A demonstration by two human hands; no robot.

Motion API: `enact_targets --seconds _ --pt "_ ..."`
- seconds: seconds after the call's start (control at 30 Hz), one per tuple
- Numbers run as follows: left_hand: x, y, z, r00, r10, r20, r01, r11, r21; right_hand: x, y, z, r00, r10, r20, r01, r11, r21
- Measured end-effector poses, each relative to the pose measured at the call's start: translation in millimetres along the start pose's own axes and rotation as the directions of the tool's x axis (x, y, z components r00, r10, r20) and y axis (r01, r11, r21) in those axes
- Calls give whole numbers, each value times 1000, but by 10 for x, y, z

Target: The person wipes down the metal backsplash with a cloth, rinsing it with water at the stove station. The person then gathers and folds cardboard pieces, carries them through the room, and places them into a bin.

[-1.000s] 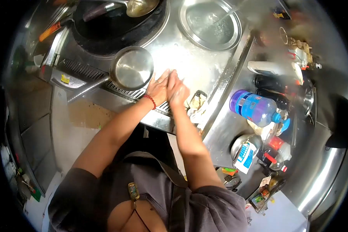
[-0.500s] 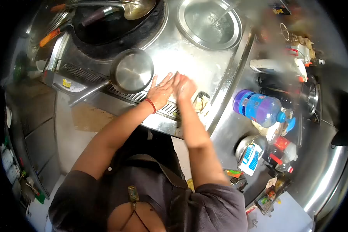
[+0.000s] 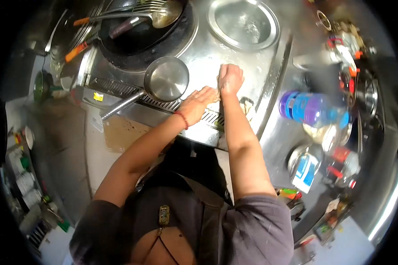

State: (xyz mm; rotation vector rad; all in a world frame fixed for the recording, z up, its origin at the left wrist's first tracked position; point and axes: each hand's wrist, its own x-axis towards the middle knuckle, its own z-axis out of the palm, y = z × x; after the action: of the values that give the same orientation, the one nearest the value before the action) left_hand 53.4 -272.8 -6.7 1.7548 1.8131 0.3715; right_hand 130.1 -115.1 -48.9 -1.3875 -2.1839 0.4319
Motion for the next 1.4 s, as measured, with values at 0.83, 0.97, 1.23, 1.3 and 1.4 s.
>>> enact_targets --seconds 0.83,0.97,1.23,1.3,1.4 --pt "-1140 -587 -1241 921 -390 9 387 917 96 -437 -341 216 940 -50 338 128 969 -213" --pt "-1034 -493 -1207 904 -421 -70 421 907 -13 -425 -320 186 966 -256 31 258 961 -97" --pt "-1113 -771 -997 840 -483 247 523 599 -606 -461 -100 -333 990 43 136 -67 982 178" --pt "-1065 -861 -893 857 -444 262 490 540 -684 -721 97 -152 982 -187 -28 189 974 123" --pt "-971 -976 -830 830 -448 333 547 533 -646 -503 137 -159 996 -35 78 8 945 326"
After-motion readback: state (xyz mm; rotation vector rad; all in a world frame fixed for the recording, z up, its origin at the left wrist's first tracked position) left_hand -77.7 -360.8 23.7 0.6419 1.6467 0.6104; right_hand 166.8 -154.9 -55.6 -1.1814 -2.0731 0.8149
